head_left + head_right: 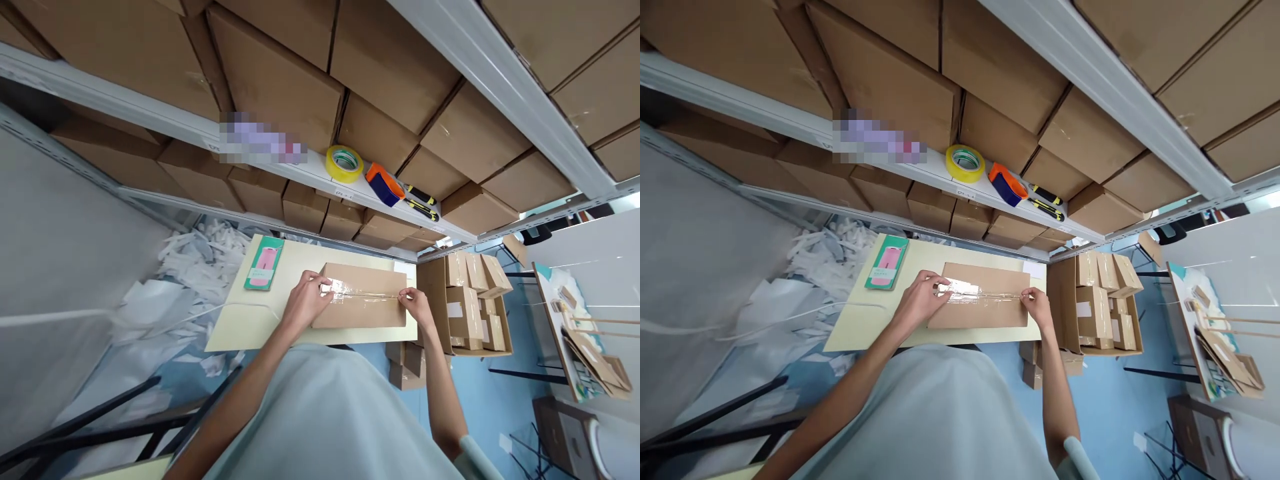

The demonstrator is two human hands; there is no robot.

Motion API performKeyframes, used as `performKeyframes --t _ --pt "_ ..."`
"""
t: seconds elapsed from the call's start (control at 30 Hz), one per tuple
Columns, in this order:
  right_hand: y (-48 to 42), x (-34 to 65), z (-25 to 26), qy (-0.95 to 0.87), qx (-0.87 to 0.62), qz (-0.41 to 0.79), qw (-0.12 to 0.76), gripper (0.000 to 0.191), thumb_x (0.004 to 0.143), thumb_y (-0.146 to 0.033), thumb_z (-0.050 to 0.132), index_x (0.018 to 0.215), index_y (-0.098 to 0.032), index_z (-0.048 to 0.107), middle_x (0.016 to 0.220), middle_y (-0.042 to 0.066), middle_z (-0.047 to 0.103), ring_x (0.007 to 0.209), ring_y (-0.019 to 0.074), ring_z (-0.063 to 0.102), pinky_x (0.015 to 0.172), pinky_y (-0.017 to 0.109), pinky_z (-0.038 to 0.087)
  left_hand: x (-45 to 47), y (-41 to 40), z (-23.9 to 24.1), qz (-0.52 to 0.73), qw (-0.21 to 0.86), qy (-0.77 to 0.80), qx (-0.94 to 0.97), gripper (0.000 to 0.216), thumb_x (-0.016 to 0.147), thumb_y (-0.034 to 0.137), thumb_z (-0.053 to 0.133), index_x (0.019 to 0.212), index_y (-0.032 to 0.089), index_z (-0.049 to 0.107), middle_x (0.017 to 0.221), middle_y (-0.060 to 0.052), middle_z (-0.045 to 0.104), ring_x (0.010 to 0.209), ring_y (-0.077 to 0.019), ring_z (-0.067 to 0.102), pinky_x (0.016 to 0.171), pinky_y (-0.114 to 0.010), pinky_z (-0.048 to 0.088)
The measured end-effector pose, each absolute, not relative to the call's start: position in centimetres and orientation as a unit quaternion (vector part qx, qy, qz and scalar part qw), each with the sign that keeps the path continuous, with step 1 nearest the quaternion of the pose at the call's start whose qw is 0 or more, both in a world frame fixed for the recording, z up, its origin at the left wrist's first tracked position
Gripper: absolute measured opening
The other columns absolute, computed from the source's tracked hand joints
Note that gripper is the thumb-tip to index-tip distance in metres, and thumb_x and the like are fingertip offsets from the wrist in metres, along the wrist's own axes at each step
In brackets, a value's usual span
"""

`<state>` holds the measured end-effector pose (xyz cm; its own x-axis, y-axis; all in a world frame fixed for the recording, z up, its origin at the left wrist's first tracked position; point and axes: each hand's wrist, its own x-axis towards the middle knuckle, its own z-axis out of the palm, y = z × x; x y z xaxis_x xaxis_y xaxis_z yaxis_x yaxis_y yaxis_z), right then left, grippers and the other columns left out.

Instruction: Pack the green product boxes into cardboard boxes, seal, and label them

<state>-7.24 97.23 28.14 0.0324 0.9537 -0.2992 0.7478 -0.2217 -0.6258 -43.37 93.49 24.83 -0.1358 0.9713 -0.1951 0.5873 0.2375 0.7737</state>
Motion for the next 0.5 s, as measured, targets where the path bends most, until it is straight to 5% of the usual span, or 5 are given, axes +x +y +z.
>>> performKeyframes --t 0.23,0.37,0.5 --pt "98.3 -8.7 29.5 -0.615 -0.712 0.330 0.074 0.023 0.083 -0.044 0.066 0.087 -0.022 0.070 0.099 0.009 0.083 0.091 0.0240 0.076 0.085 0.033 0.059 -43.1 93.5 24.5 0.233 0.384 0.723 0.525 0.018 0.087 0.029 0.072 0.102 0.028 0.081 0.127 -0.007 0.062 0.097 -0.0240 0.073 0.075 -0.033 0.060" --pt "99.0 -9.7 30.1 -0.621 -0.729 0.289 0.022 0.008 0.084 -0.031 0.066 0.080 -0.024 0.068 0.094 0.005 0.083 0.090 0.0239 0.078 0.085 0.031 0.057 -42.2 93.4 24.2 0.257 0.365 0.715 0.538 0.019 0.090 0.025 0.069 0.107 0.026 0.078 0.127 -0.011 0.059 0.117 -0.0301 0.068 0.083 -0.036 0.062" --pt "98.6 -10.4 30.4 -0.639 -0.727 0.253 -0.007 0.005 0.089 -0.023 0.065 0.084 -0.025 0.067 0.093 0.005 0.083 0.088 0.0251 0.079 0.081 0.031 0.055 -42.2 93.2 23.4 0.282 0.362 0.709 0.535 0.020 0.089 0.024 0.068 0.107 0.025 0.078 0.126 -0.011 0.059 0.112 -0.0300 0.069 0.087 -0.039 0.063"
